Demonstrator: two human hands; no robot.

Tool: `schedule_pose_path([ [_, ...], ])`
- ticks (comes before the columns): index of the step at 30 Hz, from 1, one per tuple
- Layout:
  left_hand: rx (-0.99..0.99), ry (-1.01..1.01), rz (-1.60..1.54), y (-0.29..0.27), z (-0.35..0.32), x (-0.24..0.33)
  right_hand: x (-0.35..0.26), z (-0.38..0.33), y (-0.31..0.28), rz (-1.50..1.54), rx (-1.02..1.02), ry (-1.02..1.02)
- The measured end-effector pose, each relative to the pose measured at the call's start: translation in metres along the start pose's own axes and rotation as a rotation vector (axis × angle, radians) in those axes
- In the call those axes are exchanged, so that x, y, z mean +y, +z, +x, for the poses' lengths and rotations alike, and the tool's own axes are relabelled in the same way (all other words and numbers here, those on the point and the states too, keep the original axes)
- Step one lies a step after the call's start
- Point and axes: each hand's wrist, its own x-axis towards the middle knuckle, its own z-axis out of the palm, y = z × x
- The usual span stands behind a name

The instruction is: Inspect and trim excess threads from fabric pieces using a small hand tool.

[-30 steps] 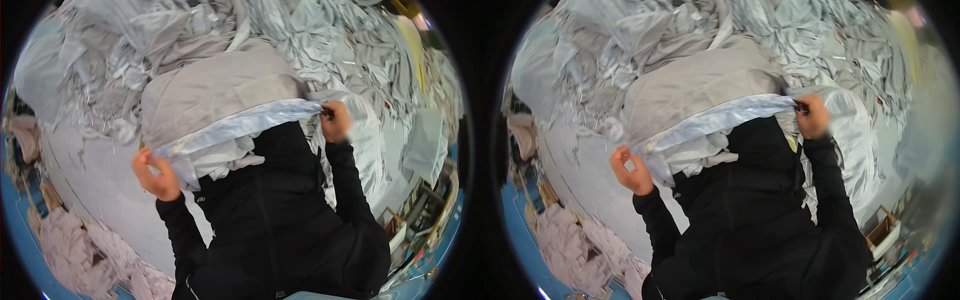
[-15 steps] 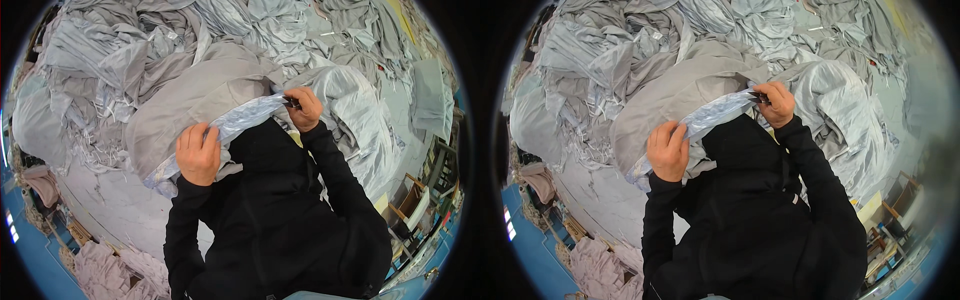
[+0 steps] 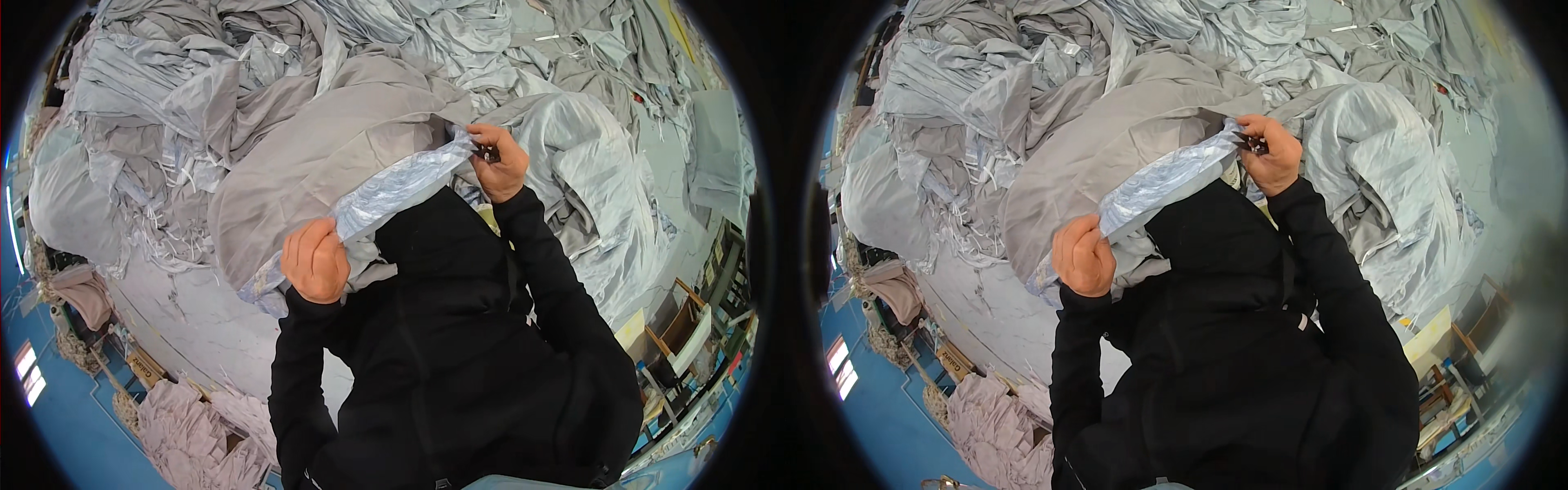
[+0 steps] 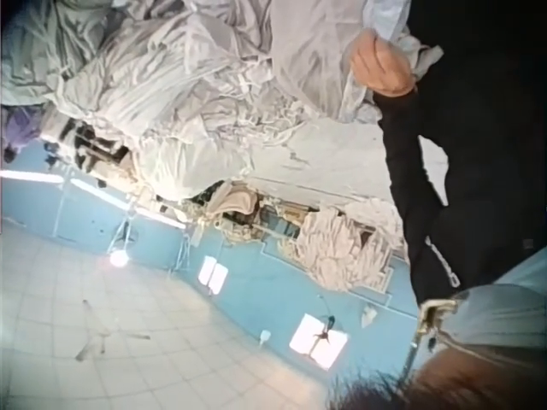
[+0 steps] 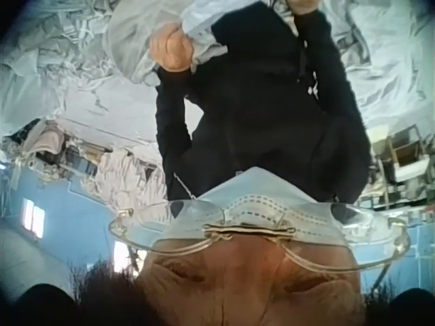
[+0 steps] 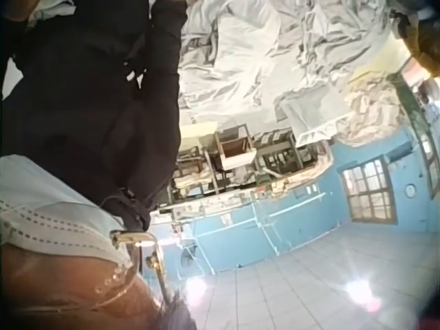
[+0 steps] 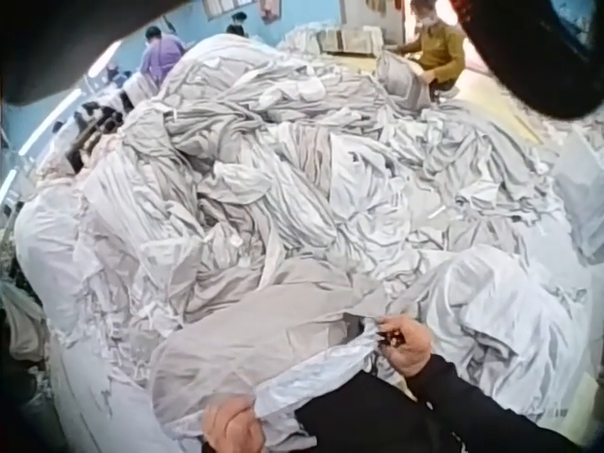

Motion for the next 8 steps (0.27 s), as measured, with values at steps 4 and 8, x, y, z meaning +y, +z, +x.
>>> schedule_pose_path([
  [4,-0.089,-0.38,-0.047,-0.003,0.004,-0.007,0.024,0.005,0.001,0.254,-0.239,0.341],
  [8,-0.325,-0.723,-0.09,-0.017,0.039,-0.03,0.026,0.032,0.007,0.012,-0.459,0.273],
])
